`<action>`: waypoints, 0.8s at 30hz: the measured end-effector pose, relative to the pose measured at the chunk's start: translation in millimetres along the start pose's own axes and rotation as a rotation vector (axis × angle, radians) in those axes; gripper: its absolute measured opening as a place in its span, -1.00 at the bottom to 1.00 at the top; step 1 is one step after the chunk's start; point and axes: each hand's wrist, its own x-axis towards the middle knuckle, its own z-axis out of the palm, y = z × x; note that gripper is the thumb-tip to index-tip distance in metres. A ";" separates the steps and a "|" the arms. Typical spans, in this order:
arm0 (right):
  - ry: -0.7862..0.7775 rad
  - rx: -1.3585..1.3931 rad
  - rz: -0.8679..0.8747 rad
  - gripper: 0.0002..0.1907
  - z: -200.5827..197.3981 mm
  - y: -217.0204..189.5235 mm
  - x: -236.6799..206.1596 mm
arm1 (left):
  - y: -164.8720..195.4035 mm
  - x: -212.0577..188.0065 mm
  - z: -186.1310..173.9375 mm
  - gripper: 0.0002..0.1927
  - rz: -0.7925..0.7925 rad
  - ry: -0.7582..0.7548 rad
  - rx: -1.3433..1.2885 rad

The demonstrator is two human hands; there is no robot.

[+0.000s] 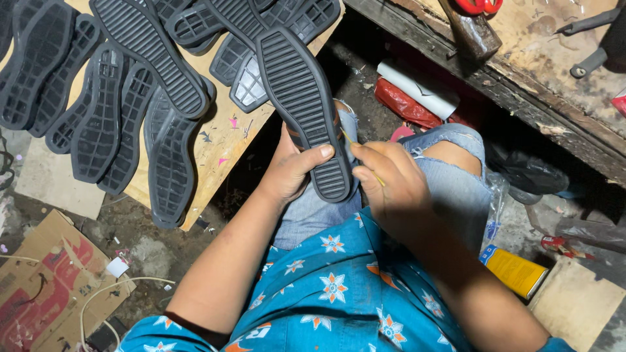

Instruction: The person trims excess rubber from a shoe sole using red-handled scissors, then uses a thin stick to clean the sole's grooves. The person repeats this process on multiple soles, placing finished pieces on a nearby wooden board.

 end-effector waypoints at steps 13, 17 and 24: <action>-0.036 0.014 -0.036 -0.75 6.0 -3.6 6.2 | -6.3 0.2 -5.7 -0.23 0.009 0.005 0.011; -0.024 -0.044 -0.035 -0.84 1.5 -3.7 0.7 | -6.3 -0.5 -5.5 -0.20 -0.004 0.013 0.014; -0.018 0.018 -0.008 -0.84 2.5 -4.7 -0.3 | -6.6 0.6 -6.2 -0.21 -0.001 0.009 0.021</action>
